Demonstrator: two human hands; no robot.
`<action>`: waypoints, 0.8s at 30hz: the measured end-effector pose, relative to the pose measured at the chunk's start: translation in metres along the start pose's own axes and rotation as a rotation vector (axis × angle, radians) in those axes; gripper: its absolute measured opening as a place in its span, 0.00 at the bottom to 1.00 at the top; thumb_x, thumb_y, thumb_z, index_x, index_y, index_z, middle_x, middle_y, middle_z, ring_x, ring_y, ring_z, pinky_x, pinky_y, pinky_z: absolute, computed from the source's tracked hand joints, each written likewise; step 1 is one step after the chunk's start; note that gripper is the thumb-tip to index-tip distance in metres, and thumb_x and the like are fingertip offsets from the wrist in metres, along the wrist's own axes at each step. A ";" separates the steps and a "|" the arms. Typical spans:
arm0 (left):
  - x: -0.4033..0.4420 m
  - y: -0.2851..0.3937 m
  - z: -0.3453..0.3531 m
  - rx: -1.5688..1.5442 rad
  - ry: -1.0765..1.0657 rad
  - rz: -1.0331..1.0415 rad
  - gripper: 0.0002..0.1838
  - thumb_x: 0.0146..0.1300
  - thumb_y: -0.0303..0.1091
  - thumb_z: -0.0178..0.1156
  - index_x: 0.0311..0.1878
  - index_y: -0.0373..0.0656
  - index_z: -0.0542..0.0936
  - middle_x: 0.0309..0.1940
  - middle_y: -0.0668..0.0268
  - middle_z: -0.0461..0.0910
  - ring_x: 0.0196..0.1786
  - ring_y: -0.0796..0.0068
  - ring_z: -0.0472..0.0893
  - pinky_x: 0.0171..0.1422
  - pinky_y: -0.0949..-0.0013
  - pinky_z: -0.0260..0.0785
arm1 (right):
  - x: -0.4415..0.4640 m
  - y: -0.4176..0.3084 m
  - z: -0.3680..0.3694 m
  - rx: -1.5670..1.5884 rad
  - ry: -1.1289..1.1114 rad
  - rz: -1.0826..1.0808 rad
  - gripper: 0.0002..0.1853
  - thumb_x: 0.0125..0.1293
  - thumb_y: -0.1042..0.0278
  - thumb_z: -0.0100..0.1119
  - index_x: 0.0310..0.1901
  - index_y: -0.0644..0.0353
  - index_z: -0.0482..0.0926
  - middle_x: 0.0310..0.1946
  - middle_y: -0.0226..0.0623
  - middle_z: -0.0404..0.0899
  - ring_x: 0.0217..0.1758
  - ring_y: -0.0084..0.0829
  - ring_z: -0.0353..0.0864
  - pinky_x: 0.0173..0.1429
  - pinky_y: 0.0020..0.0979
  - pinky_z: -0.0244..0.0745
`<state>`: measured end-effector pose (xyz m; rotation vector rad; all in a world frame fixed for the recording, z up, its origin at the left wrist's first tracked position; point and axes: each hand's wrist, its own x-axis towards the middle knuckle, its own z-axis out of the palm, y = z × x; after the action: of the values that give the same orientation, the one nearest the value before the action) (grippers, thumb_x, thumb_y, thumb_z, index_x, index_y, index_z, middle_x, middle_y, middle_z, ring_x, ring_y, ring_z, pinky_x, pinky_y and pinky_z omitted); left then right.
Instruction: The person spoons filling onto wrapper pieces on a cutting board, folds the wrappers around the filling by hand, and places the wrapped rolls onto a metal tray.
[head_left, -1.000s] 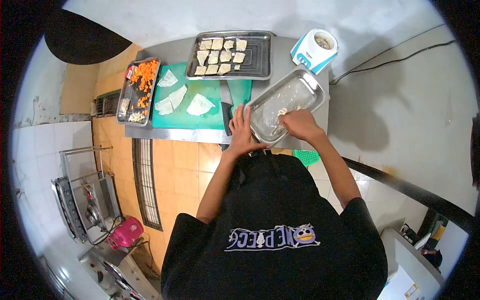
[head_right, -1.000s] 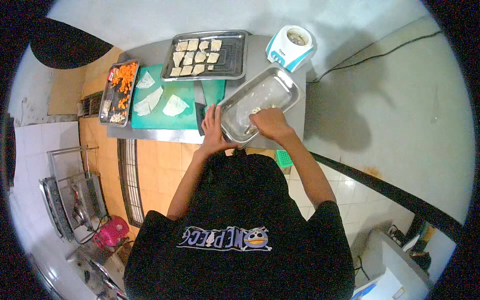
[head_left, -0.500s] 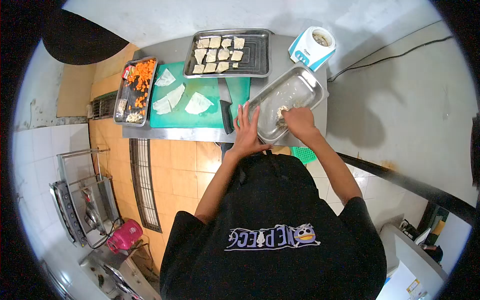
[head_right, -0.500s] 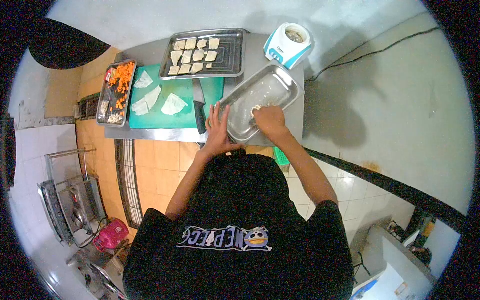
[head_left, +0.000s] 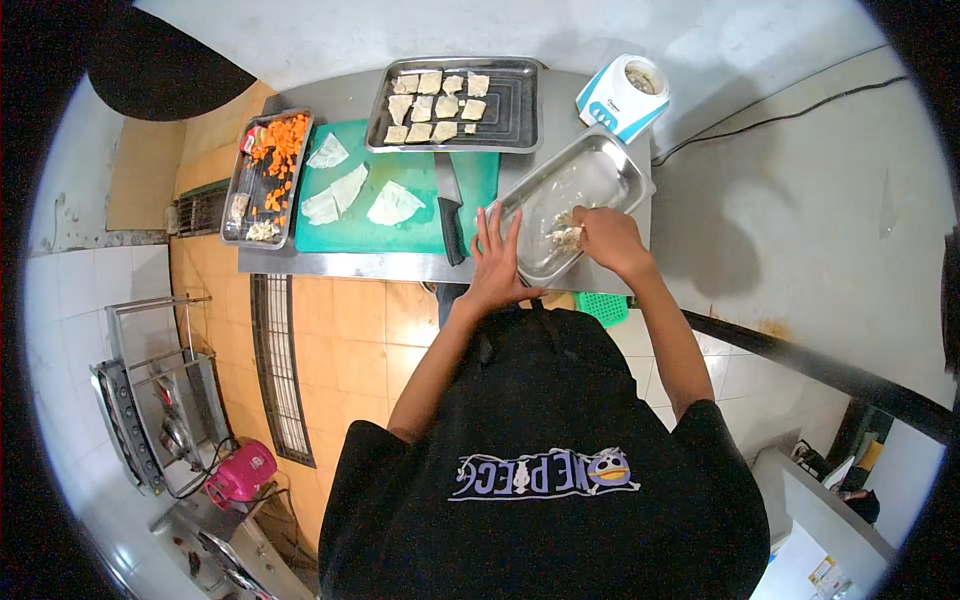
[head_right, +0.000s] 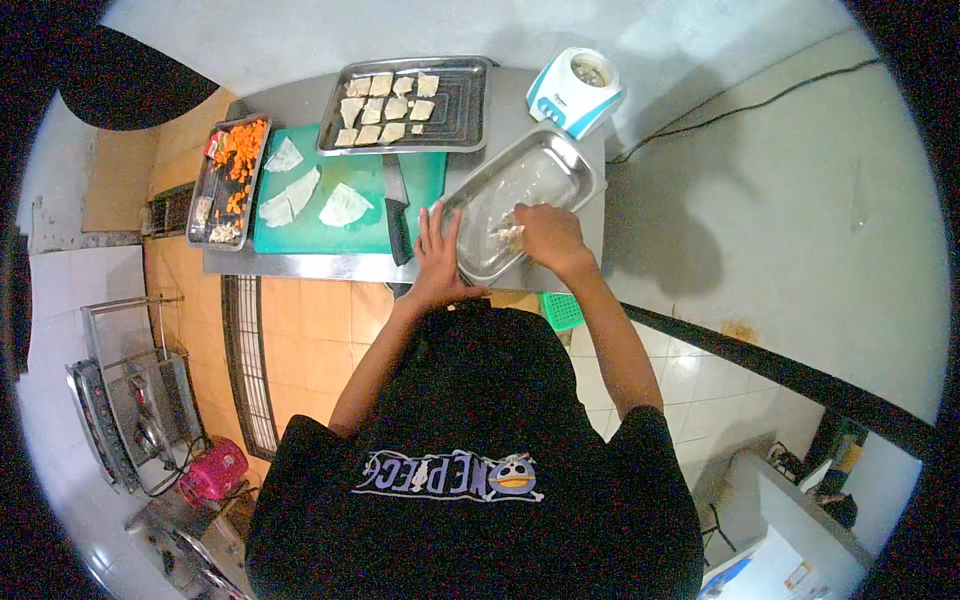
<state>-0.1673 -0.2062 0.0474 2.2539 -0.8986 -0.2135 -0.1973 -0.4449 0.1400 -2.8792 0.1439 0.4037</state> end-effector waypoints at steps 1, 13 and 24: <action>0.000 0.000 0.001 -0.006 -0.002 0.000 0.83 0.31 0.58 0.89 0.88 0.43 0.47 0.87 0.38 0.34 0.87 0.27 0.29 0.78 0.21 0.41 | -0.001 0.003 0.001 -0.002 0.000 0.002 0.12 0.65 0.70 0.58 0.49 0.52 0.86 0.37 0.50 0.89 0.44 0.54 0.90 0.47 0.53 0.83; 0.000 -0.002 0.004 0.013 -0.013 -0.022 0.86 0.32 0.61 0.89 0.88 0.40 0.42 0.87 0.39 0.32 0.87 0.28 0.29 0.77 0.20 0.41 | -0.007 0.000 0.011 -0.199 0.041 -0.047 0.12 0.65 0.71 0.58 0.48 0.55 0.87 0.37 0.46 0.88 0.42 0.49 0.90 0.43 0.50 0.84; 0.000 -0.003 0.001 0.009 -0.025 -0.028 0.84 0.31 0.58 0.89 0.87 0.40 0.44 0.87 0.39 0.35 0.88 0.29 0.30 0.79 0.24 0.42 | 0.004 0.003 0.028 -0.278 0.010 -0.067 0.09 0.65 0.70 0.59 0.43 0.58 0.87 0.34 0.47 0.89 0.37 0.50 0.91 0.42 0.49 0.84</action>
<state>-0.1666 -0.2052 0.0445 2.2781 -0.8829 -0.2518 -0.2012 -0.4414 0.1115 -3.1486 -0.0094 0.4276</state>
